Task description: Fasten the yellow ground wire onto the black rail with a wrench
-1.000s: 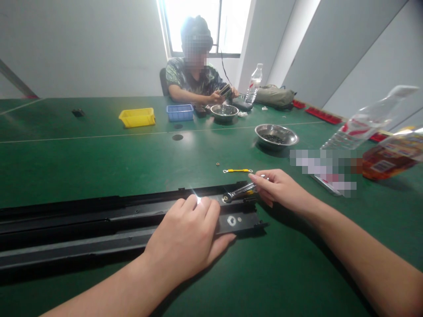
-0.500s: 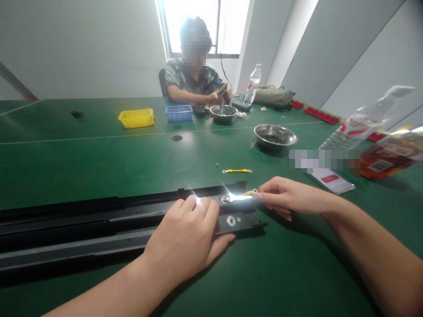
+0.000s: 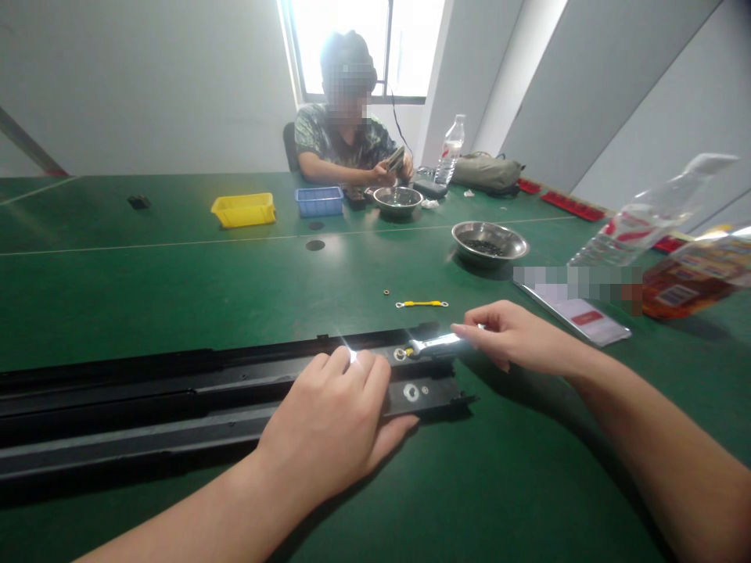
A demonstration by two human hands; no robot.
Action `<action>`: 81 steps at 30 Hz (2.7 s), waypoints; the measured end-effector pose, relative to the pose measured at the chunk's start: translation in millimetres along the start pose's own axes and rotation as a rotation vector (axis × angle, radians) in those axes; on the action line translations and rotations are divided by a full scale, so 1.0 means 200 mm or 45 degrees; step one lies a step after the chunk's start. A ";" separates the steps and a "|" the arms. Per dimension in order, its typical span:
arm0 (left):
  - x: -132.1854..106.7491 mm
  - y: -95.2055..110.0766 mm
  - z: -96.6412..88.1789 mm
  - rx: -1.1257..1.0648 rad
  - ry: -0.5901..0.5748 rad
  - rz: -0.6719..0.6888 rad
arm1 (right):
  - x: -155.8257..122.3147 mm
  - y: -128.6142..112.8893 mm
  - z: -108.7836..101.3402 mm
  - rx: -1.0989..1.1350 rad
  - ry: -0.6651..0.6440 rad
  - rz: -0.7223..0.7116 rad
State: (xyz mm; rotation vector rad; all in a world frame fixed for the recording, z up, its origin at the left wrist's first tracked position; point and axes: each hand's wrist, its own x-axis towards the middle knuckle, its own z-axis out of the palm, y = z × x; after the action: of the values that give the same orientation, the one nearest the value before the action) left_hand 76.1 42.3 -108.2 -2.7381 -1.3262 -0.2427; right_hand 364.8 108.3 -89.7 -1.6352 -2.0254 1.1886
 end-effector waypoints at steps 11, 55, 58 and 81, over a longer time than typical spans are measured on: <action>0.00 0.00 0.00 0.006 -0.016 -0.003 | 0.03 0.00 0.09 0.180 0.239 -0.247; 0.00 0.01 0.00 0.011 -0.013 0.001 | -0.02 0.01 0.01 0.095 -0.227 0.068; 0.00 0.01 0.00 0.006 -0.016 -0.003 | -0.01 0.02 0.01 0.120 -0.146 0.064; 0.00 0.00 0.01 0.021 -0.003 0.013 | 0.05 0.03 0.09 0.214 0.136 -0.219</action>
State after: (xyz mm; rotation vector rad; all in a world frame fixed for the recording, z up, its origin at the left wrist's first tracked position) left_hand 76.7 42.8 -110.9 -2.7313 -1.3085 -0.2270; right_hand 353.2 109.0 -107.4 -1.3851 -1.9021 1.1504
